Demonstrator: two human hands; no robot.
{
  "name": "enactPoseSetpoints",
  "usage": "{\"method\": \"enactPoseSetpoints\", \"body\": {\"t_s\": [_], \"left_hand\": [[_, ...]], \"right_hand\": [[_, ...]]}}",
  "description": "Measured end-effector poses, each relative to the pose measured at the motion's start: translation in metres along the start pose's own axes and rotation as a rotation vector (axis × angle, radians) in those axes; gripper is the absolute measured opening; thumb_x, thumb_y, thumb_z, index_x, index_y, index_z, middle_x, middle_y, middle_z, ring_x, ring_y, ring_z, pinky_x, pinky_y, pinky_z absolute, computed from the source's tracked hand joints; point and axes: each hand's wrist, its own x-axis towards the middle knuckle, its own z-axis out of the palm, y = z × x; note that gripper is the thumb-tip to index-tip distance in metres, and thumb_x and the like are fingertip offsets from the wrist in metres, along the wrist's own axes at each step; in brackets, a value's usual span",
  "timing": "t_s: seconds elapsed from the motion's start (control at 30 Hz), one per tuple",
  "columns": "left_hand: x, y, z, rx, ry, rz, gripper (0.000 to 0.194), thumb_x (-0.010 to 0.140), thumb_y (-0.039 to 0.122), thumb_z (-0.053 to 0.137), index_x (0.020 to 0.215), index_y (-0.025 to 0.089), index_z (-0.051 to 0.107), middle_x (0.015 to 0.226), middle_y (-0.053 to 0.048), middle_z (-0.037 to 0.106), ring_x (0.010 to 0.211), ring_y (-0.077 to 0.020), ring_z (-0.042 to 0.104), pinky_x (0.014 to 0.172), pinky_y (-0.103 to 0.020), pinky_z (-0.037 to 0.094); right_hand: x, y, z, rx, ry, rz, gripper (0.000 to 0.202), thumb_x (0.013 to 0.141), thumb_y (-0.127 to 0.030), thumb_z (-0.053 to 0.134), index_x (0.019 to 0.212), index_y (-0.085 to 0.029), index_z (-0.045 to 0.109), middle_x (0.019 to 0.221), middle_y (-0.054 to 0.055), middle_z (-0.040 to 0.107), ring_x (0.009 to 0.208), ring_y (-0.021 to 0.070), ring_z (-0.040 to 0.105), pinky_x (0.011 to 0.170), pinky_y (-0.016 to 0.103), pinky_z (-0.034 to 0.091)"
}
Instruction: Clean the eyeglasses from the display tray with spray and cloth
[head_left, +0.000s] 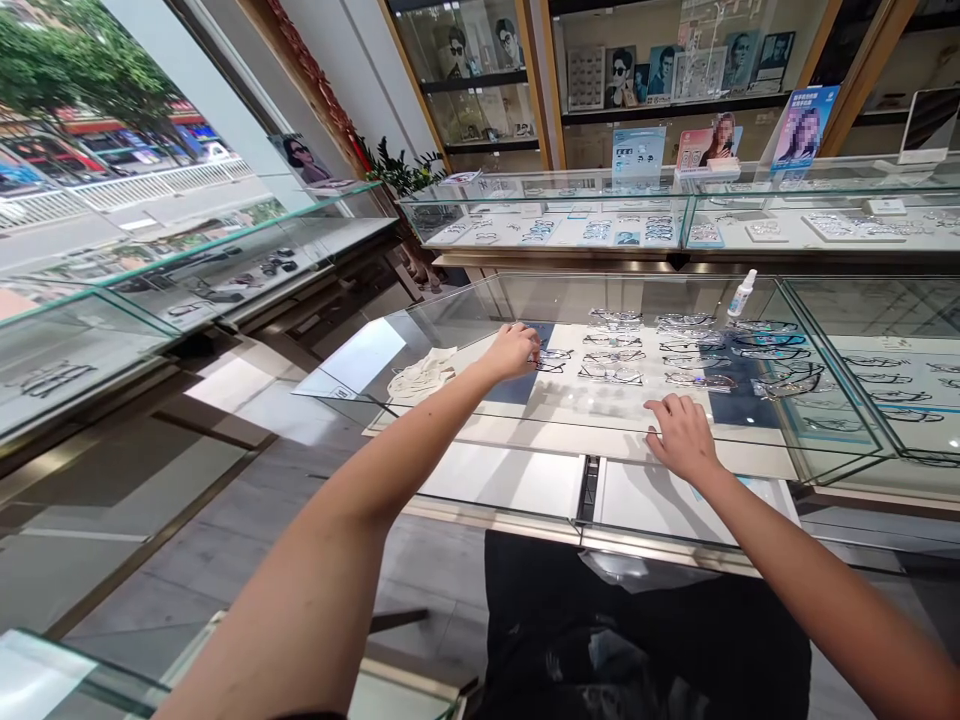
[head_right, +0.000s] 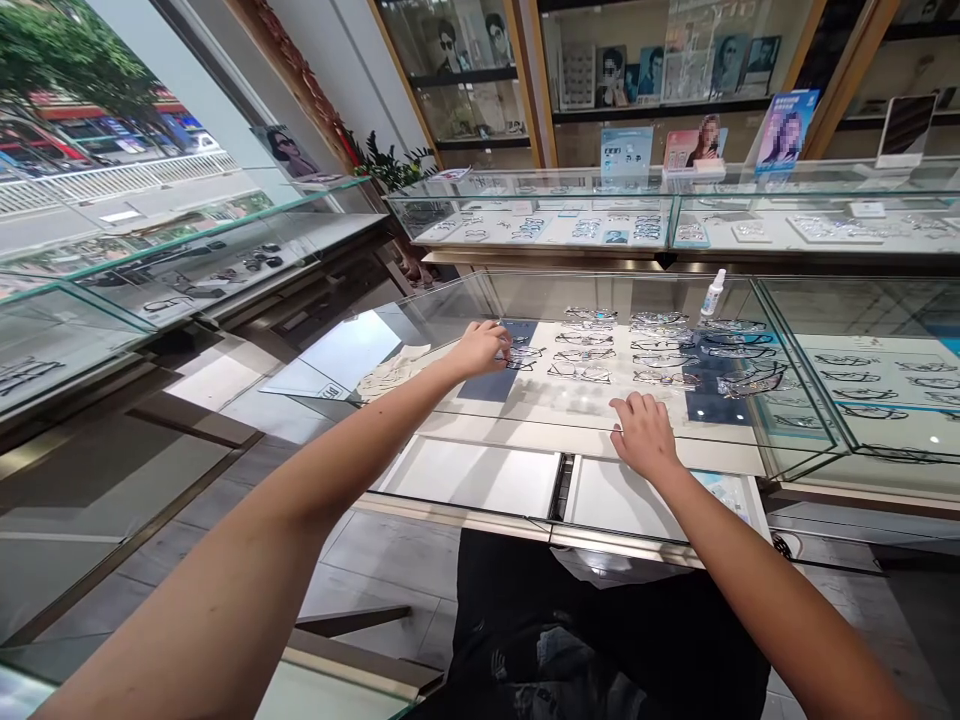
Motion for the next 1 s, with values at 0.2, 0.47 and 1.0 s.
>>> {"method": "enactPoseSetpoints", "body": {"t_s": [0.2,0.47,1.0], "left_hand": [[-0.016,0.003,-0.006,-0.019,-0.006,0.034,0.016,0.084,0.030,0.066,0.086,0.022,0.080,0.133,-0.012,0.071,0.129,-0.0352,0.053,0.105,-0.051,0.042],[-0.026,0.006,-0.010,-0.034,-0.016,0.000,0.016,0.086,0.030,0.066,0.087,0.022,0.079,0.140,-0.013,0.067,0.132,-0.0368,0.051,0.107,-0.053,0.041],[-0.118,0.072,-0.033,-0.662,-0.446,0.196,0.005,0.078,0.024,0.063,0.074,0.021,0.065,0.070,0.000,0.068,0.069,-0.0170,0.061,0.067,-0.029,0.045]], "right_hand": [[-0.001,-0.001,-0.002,0.015,-0.003,0.008,0.036,0.094,-0.023,0.061,0.129,-0.018,0.070,0.108,0.013,0.062,0.099,0.0304,0.045,0.082,0.039,0.030],[0.000,-0.001,-0.002,0.029,-0.006,0.019,0.038,0.093,-0.022,0.059,0.129,-0.018,0.070,0.108,0.013,0.062,0.100,0.0313,0.045,0.082,0.040,0.031],[-0.008,0.021,-0.004,0.280,0.113,0.013,0.026,0.094,-0.032,0.060,0.114,-0.018,0.070,0.102,0.010,0.062,0.095,0.0287,0.053,0.085,0.040,0.041]]}}
